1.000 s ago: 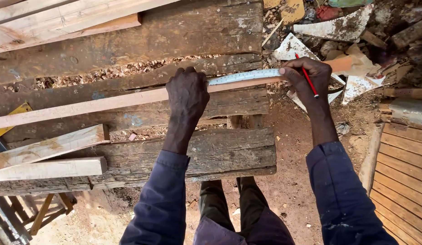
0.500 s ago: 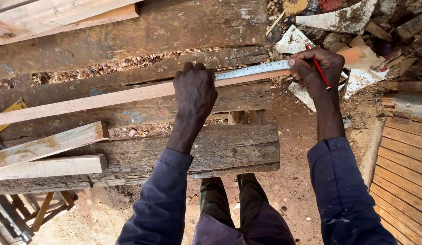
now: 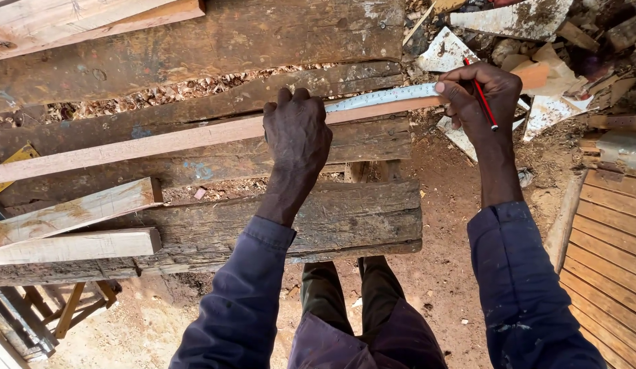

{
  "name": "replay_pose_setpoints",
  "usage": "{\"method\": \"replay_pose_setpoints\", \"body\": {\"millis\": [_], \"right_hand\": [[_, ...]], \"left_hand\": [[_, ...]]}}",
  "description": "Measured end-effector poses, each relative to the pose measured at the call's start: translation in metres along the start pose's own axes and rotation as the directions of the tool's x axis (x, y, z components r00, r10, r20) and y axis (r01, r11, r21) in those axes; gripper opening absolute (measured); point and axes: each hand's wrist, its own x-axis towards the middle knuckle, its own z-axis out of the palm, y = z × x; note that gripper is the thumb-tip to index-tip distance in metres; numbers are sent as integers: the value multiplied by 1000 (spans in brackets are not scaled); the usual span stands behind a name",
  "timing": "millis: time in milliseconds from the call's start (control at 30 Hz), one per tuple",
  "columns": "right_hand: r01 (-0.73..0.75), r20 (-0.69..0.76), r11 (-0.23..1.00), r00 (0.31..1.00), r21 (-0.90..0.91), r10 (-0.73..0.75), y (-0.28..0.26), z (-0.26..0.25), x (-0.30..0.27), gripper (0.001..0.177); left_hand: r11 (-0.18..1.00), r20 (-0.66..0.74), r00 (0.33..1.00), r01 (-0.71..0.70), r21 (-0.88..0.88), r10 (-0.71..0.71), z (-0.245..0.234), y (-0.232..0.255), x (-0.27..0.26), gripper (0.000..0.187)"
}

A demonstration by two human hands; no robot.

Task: Measuring and marking wooden planks using a tape measure, square, and pencil in a workshop environment.

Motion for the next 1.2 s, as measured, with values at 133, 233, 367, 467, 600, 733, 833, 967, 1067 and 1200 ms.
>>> {"method": "replay_pose_setpoints", "body": {"millis": [133, 233, 367, 467, 600, 733, 833, 967, 1067, 1200], "right_hand": [[2, -30, 999, 1000, 38, -1, 6, -2, 2, 12], [51, -33, 999, 998, -9, -52, 5, -6, 2, 13], [82, -140, 985, 988, 155, -60, 29, -35, -4, 52], [19, -168, 973, 986, 230, 20, 31, -47, -8, 83], [-9, -232, 990, 972, 139, 42, 5, -47, -7, 54], [-76, -189, 990, 977, 116, 97, 9, -52, 0, 23], [-26, -94, 976, 994, 216, 47, 27, -52, 4, 18], [31, -44, 992, 999, 125, -26, 40, -51, 12, 8], [34, -54, 996, 998, 81, -30, 31, -46, 10, 12], [2, -49, 998, 999, 61, 1, 20, -46, 8, 13]], "left_hand": [[1000, -6, 1000, -5, 28, 5, -1, 3, -2, 16], [1000, 59, 998, -3, 30, 1, -9, 4, -3, 15], [1000, 109, 994, 4, 24, -6, -15, 9, -5, 13], [999, 101, 995, 15, 41, -19, -16, 10, -7, 13], [997, 120, 992, 37, 66, -45, -17, 10, -6, 11], [995, 92, 995, 28, 94, -37, -3, 5, -9, 13], [993, -229, 972, -31, 117, 57, 17, -4, -14, 22], [990, -239, 969, -34, 136, 66, 15, -3, -12, 17], [990, -226, 973, -24, 138, 55, 11, -1, -13, 17], [991, -215, 976, -13, 133, 42, 7, 1, -12, 14]]}}
